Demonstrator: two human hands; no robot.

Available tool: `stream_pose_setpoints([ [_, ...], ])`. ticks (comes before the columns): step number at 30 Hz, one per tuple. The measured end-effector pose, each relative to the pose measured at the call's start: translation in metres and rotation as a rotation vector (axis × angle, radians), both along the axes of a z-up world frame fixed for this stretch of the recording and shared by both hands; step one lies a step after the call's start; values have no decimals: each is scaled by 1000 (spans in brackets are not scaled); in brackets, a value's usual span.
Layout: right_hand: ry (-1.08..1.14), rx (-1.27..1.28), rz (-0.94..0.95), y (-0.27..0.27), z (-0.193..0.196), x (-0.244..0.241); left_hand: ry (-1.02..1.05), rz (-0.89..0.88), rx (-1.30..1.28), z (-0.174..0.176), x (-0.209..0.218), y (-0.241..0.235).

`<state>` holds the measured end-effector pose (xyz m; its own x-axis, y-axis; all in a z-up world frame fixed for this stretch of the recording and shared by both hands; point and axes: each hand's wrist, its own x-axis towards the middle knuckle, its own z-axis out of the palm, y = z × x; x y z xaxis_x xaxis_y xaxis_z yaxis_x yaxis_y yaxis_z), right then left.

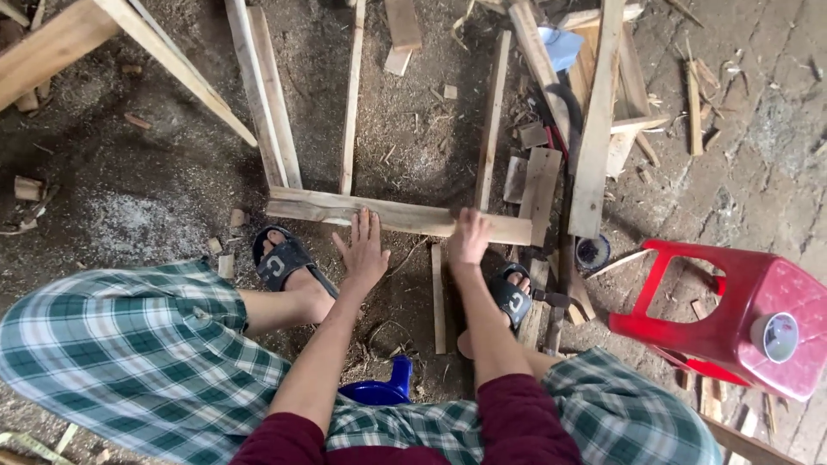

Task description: The person sits on the floor of a workshop and hammers nails into a wooden frame laid on the ground, holding the frame steady with one hand. They reposition the frame, pull and adjust nails by hand, and fit a wooden crossbar into the frame structure.

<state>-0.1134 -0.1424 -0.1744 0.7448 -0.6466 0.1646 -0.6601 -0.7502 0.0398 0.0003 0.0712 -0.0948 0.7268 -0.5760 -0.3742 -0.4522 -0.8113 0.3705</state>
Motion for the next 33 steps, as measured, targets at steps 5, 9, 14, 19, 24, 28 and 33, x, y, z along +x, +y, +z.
stream_pose_setpoints([
  [5, -38, 215, 297, 76, 17, 64, 13, -15, -62, -1, 3, 6],
  [9, -112, 271, 294, 46, 55, 24, 23, -25, -49, 12, 6, 5],
  [14, -31, -173, -125, -98, -37, -99, 26, -28, 64, 20, 6, -2],
  [19, 28, -137, -154, -58, -34, -73, 12, -14, 85, 23, 4, -7],
  [24, -104, -53, 101, -39, 4, -49, 9, -30, 123, 22, 4, -3],
  [28, -24, -195, -155, -85, -2, -73, 10, -21, 104, 21, 3, 1],
  [33, 1, -154, -261, -69, -3, -58, -4, -28, 27, 19, 2, -1],
])
